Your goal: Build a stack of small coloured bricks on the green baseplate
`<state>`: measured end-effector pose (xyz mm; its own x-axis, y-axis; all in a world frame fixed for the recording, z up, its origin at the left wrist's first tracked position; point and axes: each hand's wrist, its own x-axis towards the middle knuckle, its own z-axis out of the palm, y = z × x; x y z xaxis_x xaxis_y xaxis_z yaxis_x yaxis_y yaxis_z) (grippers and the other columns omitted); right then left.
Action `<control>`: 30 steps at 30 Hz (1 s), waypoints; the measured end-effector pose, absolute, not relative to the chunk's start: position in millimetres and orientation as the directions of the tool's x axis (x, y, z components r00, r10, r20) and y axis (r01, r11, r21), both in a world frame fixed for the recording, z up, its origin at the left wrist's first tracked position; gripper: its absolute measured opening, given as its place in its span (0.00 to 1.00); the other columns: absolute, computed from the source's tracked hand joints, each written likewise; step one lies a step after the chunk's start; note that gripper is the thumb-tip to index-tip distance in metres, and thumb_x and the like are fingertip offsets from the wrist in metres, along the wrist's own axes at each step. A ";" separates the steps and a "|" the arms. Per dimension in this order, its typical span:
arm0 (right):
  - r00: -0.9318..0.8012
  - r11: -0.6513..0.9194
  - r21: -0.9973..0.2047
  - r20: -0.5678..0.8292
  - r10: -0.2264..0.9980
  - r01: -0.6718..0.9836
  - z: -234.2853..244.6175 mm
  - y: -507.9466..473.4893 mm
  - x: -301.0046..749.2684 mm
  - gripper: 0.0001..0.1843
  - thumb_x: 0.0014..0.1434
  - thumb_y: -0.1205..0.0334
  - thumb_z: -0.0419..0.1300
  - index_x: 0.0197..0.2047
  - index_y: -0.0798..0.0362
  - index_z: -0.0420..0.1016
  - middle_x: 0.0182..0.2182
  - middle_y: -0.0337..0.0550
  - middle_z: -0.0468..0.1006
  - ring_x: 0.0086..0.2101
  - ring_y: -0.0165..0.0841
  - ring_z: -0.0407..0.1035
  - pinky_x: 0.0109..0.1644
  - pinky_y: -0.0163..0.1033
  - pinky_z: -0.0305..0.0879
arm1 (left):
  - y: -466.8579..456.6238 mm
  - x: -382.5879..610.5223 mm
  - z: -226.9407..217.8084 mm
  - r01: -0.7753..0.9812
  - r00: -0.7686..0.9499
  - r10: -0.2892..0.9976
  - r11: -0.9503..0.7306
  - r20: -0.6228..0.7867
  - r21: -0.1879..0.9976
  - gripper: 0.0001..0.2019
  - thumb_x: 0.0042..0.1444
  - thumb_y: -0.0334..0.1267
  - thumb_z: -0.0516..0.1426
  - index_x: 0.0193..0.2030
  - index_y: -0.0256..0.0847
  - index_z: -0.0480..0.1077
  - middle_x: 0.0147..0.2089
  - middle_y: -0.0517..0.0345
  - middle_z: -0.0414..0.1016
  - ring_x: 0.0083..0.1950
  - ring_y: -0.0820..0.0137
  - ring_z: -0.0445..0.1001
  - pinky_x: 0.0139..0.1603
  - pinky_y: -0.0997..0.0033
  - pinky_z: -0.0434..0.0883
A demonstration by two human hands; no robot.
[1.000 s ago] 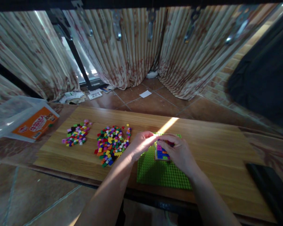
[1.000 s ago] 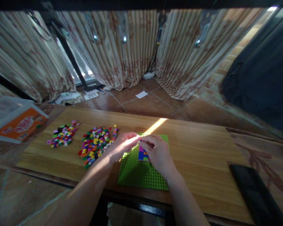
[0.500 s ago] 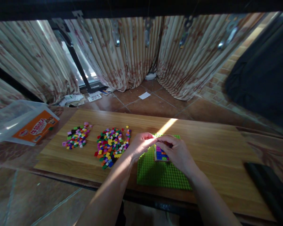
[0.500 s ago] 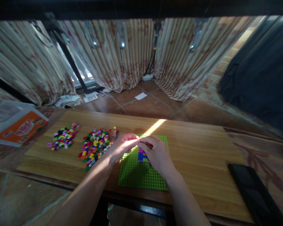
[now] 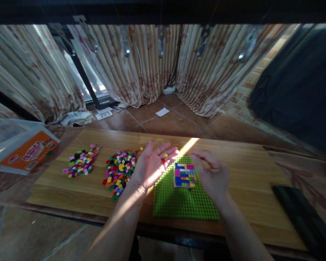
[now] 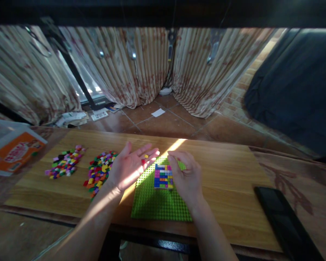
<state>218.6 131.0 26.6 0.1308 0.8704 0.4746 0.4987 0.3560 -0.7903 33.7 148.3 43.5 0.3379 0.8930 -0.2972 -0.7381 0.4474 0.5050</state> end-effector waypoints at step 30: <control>-0.241 0.544 -0.439 0.576 0.781 0.715 35.6 118.4 187.2 0.08 0.64 0.62 0.58 0.38 0.51 0.79 0.42 0.47 0.75 0.44 0.40 0.65 0.49 0.48 0.63 | 133.8 43.0 40.0 -0.710 0.532 0.836 0.527 -0.136 0.467 0.31 0.65 0.56 0.42 0.55 0.30 0.70 0.46 0.42 0.76 0.42 0.68 0.74 0.46 0.71 0.68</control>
<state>187.2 118.4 35.6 -0.2406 0.7812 0.5761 0.7153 0.5439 -0.4388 43.0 133.8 40.0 0.5317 0.8360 -0.1357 -0.7099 0.5273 0.4669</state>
